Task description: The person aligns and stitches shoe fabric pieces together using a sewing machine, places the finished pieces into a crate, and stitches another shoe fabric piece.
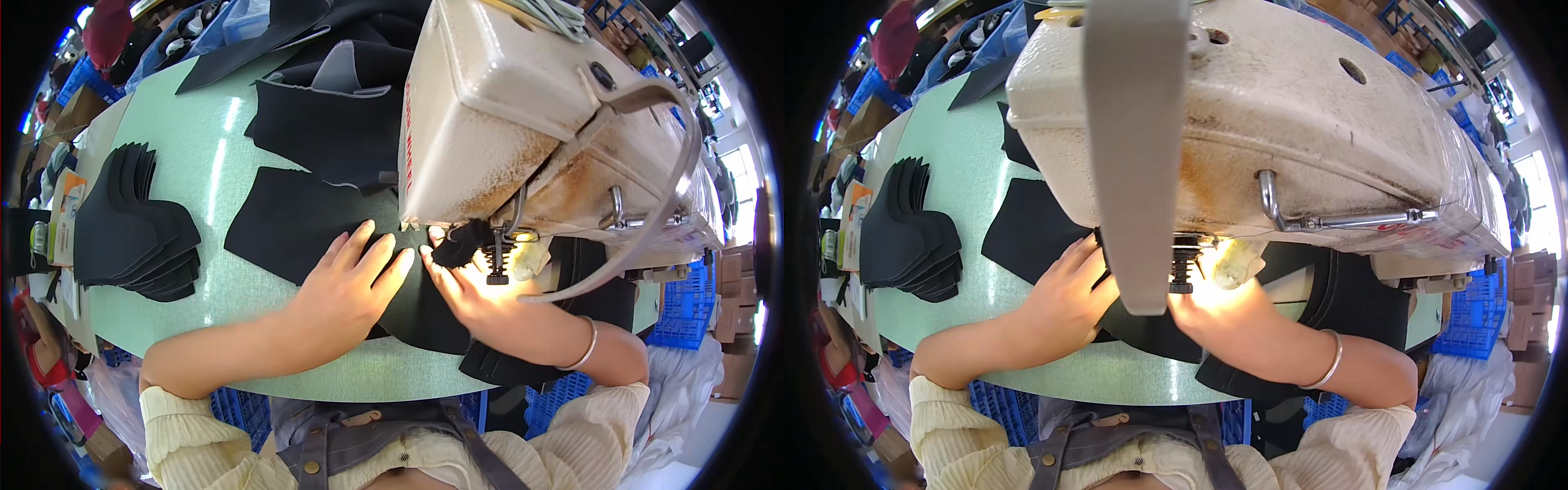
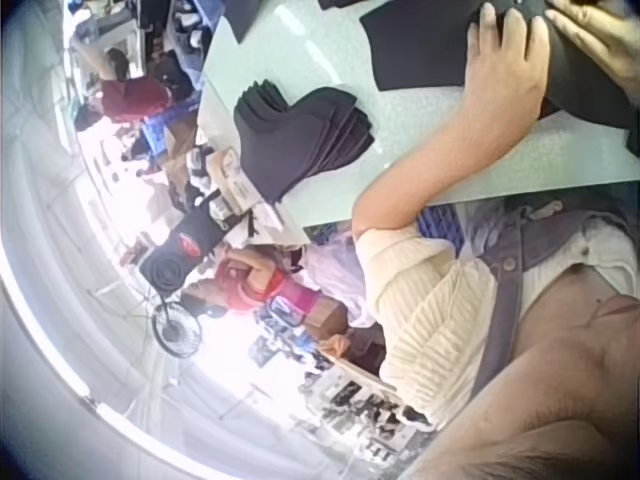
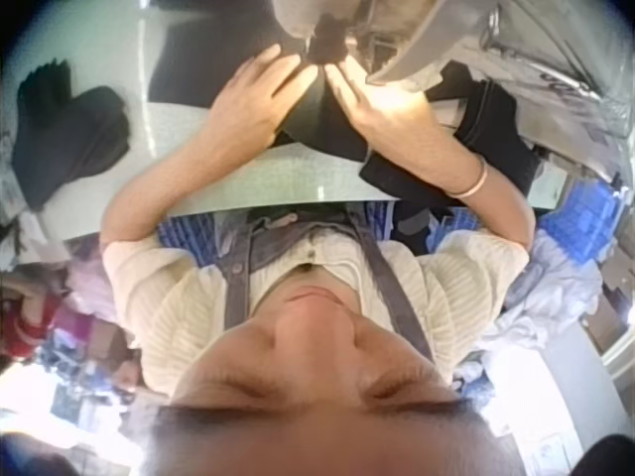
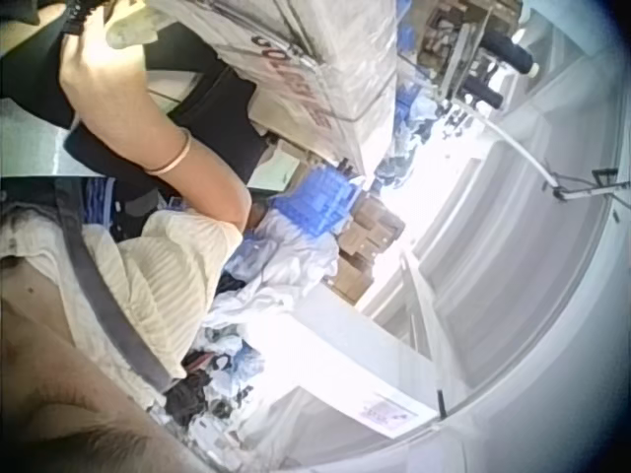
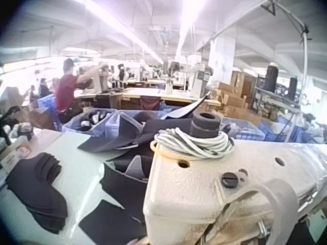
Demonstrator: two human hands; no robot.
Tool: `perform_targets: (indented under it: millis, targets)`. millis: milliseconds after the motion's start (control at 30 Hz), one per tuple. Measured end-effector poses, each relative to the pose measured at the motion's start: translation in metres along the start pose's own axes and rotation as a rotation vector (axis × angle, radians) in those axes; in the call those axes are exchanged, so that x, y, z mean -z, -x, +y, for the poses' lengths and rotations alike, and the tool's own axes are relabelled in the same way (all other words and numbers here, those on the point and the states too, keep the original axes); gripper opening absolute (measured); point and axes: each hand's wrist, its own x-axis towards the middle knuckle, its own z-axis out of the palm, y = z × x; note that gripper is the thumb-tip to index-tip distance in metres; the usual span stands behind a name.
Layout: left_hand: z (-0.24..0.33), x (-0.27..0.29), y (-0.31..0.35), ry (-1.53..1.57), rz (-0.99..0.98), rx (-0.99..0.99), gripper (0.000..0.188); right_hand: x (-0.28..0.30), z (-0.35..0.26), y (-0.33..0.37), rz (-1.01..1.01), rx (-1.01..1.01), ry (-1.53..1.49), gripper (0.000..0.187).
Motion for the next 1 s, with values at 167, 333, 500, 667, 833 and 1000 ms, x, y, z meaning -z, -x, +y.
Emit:
perform_targets:
  millis: [167, 333, 500, 667, 833, 1000]
  targets:
    - [-0.020, 0.002, 0.005, 0.046, -0.035, -0.071, 0.049, 0.011, 0.009, 0.003, -0.525, 0.028, -0.036, 0.052]
    - [-0.029, 0.005, 0.000, 0.137, -0.076, -0.099, 0.049, -0.022, 0.030, 0.013, -0.289, -0.203, -0.662, 0.037]
    - [-0.049, 0.012, -0.006, 0.139, -0.113, -0.136, 0.051, -0.013, 0.046, 0.033, -0.234, -0.222, -0.650, 0.033]
    - [-0.028, 0.016, -0.008, -0.063, -0.065, -0.197, 0.046, -0.013, 0.044, 0.031, -0.212, -0.079, -0.339, 0.027]
    - [-0.003, -0.001, 0.002, -0.140, 0.051, -0.210, 0.044, 0.016, -0.015, -0.001, -0.282, 0.010, 0.085, 0.052]
    - [-0.024, 0.012, 0.004, 0.231, -0.067, -0.108, 0.042, -0.004, 0.002, 0.015, -0.197, 0.062, 0.086, 0.051]
